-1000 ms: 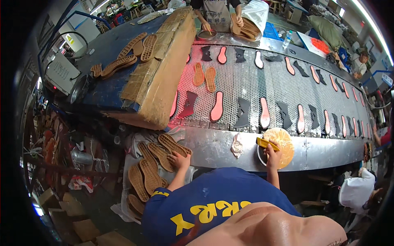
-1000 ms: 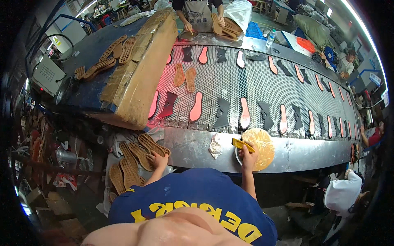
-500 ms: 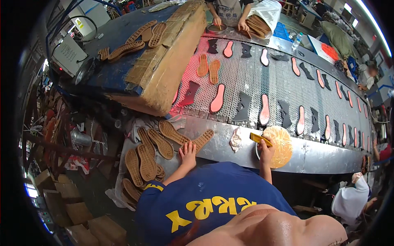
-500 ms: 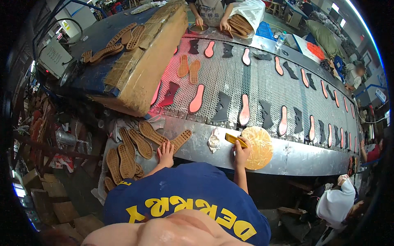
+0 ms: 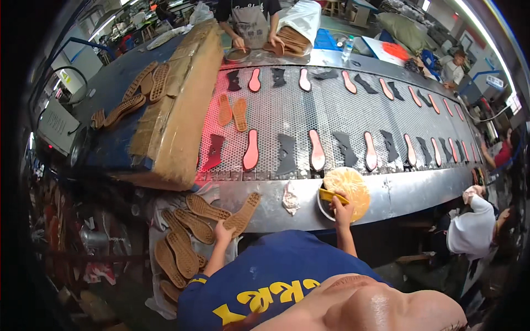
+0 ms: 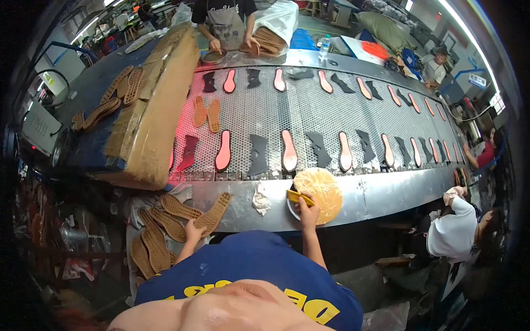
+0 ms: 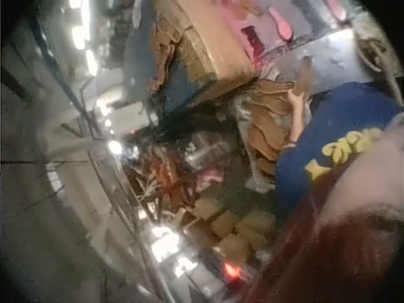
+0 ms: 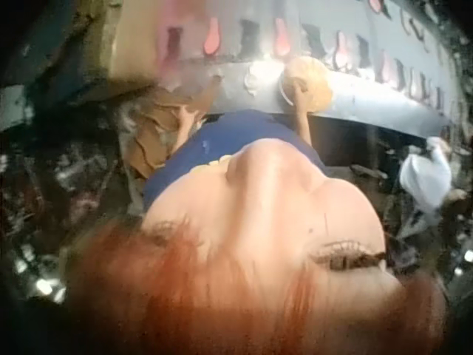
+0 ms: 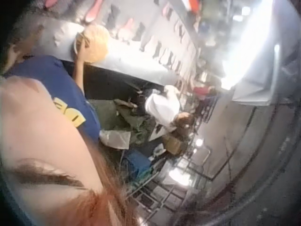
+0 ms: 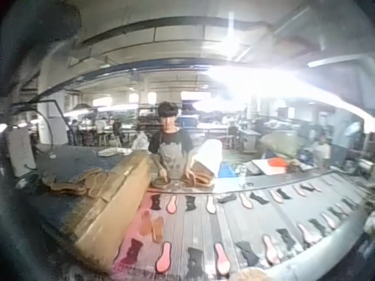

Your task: The person cleans the soles of multiple brown sandals using a yellow brush. They pick up each sandal from a pile, scrub the textured bottom surface, and place the cleaned sandal onto a conveyor belt.

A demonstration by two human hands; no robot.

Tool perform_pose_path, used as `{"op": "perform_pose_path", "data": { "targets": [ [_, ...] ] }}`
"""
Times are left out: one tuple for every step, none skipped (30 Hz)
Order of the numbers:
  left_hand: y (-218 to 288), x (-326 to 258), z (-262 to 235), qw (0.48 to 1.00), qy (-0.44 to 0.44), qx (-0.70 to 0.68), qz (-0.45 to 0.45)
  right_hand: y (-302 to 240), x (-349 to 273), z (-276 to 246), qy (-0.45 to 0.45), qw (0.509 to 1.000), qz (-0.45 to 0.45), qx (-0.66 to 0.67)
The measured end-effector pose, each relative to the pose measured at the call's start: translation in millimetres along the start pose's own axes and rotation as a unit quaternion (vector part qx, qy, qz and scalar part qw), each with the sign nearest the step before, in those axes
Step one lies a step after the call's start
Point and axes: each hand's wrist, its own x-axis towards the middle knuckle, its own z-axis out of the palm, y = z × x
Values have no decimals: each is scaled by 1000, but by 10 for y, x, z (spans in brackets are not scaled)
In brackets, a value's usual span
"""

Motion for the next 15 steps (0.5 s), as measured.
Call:
{"op": "perform_pose_path", "data": {
  "targets": [
    [107,27,-180,999,-14,-31,-5,108,42,-102,16,1000,-4,-2],
    [252,70,-310,997,31,-53,36,198,71,-148,26,1000,-7,-3],
    [468,114,-350,991,76,-77,75,168,28,-171,37,997,-36,-58],
    [712,138,-343,981,115,-106,116,179,7,-220,40,986,-64,-148],
    [989,155,-398,976,132,-110,132,193,19,-263,45,966,-95,-235],
    [1275,137,-495,971,148,-114,147,234,23,-317,51,938,-124,-320],
    [1501,119,-578,967,161,-113,162,420,66,-409,61,904,-175,-384],
    [1656,106,-613,961,159,-107,198,452,50,-418,56,889,-202,-407],
    [1807,110,-650,954,159,-97,235,466,45,-388,50,874,-228,-426],
    [1879,109,-656,945,158,-90,271,459,32,-359,44,857,-255,-446],
    [1886,129,-621,953,122,-105,257,471,1,-327,41,892,-190,-409],
    [1863,165,-535,959,85,-122,242,474,-33,-306,34,884,-192,-425],
    [1803,198,-440,963,47,-138,227,480,-73,-285,27,876,-193,-440],
    [1689,269,-282,965,33,-147,216,463,-54,-272,26,868,-199,-455],
    [1515,325,-81,966,18,-156,208,605,-23,-297,30,853,-232,-466]
  ]
}}
